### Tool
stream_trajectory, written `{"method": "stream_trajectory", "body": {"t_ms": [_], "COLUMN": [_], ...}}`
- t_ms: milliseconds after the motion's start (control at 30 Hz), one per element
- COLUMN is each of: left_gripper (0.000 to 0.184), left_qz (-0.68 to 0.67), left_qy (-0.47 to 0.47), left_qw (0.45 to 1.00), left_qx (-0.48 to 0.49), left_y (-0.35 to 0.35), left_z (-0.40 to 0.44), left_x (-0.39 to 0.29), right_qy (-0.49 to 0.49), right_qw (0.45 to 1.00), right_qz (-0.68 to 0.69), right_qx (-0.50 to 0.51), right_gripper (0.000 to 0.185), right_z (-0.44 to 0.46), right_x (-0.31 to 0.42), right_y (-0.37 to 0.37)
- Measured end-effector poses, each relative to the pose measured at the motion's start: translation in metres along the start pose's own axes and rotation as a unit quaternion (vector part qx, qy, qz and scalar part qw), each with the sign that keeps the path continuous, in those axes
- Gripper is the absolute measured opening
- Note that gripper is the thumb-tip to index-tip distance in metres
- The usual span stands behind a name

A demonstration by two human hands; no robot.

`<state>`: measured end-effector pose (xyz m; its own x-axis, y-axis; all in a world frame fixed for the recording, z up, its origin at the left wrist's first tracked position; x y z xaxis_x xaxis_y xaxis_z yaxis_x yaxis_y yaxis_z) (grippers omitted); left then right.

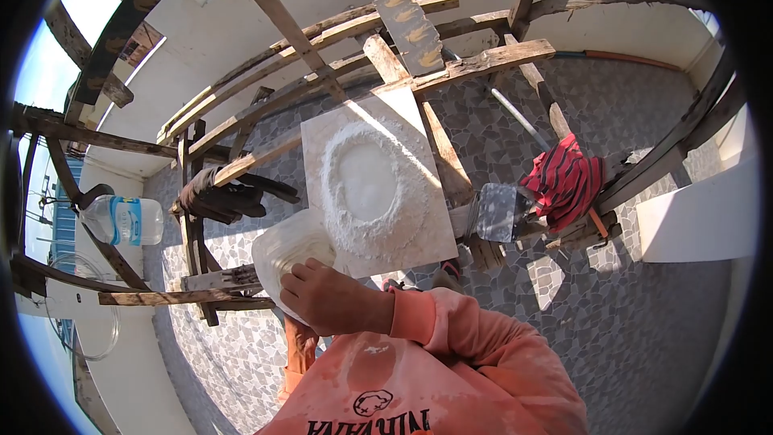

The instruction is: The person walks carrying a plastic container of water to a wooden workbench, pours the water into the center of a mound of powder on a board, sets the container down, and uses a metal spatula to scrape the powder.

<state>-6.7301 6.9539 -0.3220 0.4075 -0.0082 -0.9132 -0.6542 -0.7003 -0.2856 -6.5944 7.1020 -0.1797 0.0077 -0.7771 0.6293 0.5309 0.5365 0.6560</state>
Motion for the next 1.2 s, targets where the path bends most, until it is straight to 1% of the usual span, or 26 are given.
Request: {"method": "stream_trajectory", "body": {"t_ms": [67,167,300,367,467,500,600,633,667,700,733,767,867,933,967,1000,1033,1100,1133,1167,1200], "left_gripper": [0.057,0.057,0.056,0.056,0.058,0.057,0.059,0.061,0.060,0.060,0.059,0.054,0.048,0.038,0.034,0.031,0.030,0.030,0.030,0.030,0.030], "left_qz": [-0.001,-0.019,-0.048,-0.069,-0.095,-0.055,0.111,0.118,0.221,0.321,0.417,0.501,0.499,0.455,0.428,0.397,0.364,0.321,0.310,0.306,0.306], "left_qy": [-0.010,-0.027,-0.047,-0.028,0.065,0.060,0.123,0.155,0.107,0.056,0.004,-0.185,-0.306,-0.360,-0.458,-0.557,-0.641,-0.701,-0.713,-0.717,-0.717], "left_qw": [1.000,0.999,0.995,0.993,0.988,0.990,0.958,0.950,0.923,0.882,0.827,0.752,0.638,0.550,0.484,0.416,0.354,0.307,0.290,0.281,0.270], "left_qx": [0.008,0.025,0.071,0.087,0.101,0.115,0.232,0.245,0.295,0.340,0.378,0.387,0.501,0.601,0.611,0.599,0.576,0.558,0.558,0.560,0.565], "left_y": [0.000,0.000,-0.007,-0.013,-0.040,-0.044,-0.055,-0.066,-0.072,-0.076,-0.079,-0.086,-0.125,-0.157,-0.166,-0.173,-0.178,-0.189,-0.194,-0.197,-0.196], "left_z": [0.003,0.008,0.019,0.021,0.030,0.033,0.042,0.038,0.041,0.044,0.044,0.036,0.005,-0.028,-0.049,-0.069,-0.090,-0.111,-0.118,-0.122,-0.127], "left_x": [0.001,0.004,0.005,0.002,-0.016,-0.016,-0.034,-0.049,-0.061,-0.069,-0.078,-0.099,-0.168,-0.195,-0.197,-0.200,-0.200,-0.197,-0.193,-0.193,-0.191], "right_qy": [0.000,-0.008,-0.073,-0.094,-0.132,-0.133,-0.207,-0.232,-0.257,-0.281,-0.308,-0.335,-0.408,-0.457,-0.484,-0.509,-0.557,-0.585,-0.598,-0.591,-0.597], "right_qw": [1.000,0.994,0.993,0.993,0.988,0.988,0.974,0.968,0.961,0.954,0.944,0.933,0.896,0.864,0.845,0.824,0.786,0.755,0.739,0.733,0.724], "right_qz": [-0.024,-0.103,-0.081,-0.063,-0.083,-0.079,-0.094,-0.086,-0.077,-0.070,-0.077,-0.084,-0.115,-0.127,-0.129,-0.131,-0.130,-0.146,-0.154,-0.155,-0.160], "right_qx": [0.015,0.032,0.040,0.032,0.019,-0.009,-0.023,-0.042,-0.061,-0.081,-0.088,-0.095,-0.132,-0.167,-0.190,-0.212,-0.235,-0.256,-0.270,-0.299,-0.307], "right_gripper": [0.023,0.026,0.024,0.022,0.019,0.016,0.023,0.022,0.022,0.022,0.022,0.022,0.026,0.026,0.026,0.025,0.027,0.030,0.031,0.033,0.033], "right_z": [0.003,0.002,-0.003,-0.005,-0.008,-0.011,-0.022,-0.025,-0.029,-0.033,-0.038,-0.044,-0.071,-0.090,-0.099,-0.109,-0.123,-0.162,-0.173,-0.171,-0.171], "right_x": [0.010,0.019,0.019,0.022,0.025,0.025,0.031,0.034,0.037,0.039,0.042,0.045,0.042,0.038,0.037,0.035,0.032,0.019,0.015,0.019,0.021], "right_y": [0.007,0.014,0.021,0.033,0.045,0.049,0.072,0.081,0.090,0.099,0.106,0.111,0.121,0.123,0.124,0.124,0.123,0.121,0.121,0.115,0.113]}}
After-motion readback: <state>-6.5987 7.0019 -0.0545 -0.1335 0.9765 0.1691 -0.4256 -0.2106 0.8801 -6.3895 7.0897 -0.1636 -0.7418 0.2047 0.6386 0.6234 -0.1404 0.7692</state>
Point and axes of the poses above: each hand's wrist, its own z-axis towards the middle knuckle, its own y-axis out of the back of the hand, x = y × z, the point moved 3 cm from there along z, towards the middle knuckle, and after that the axes turned 14 degrees about -y, right-handed, at the moved point
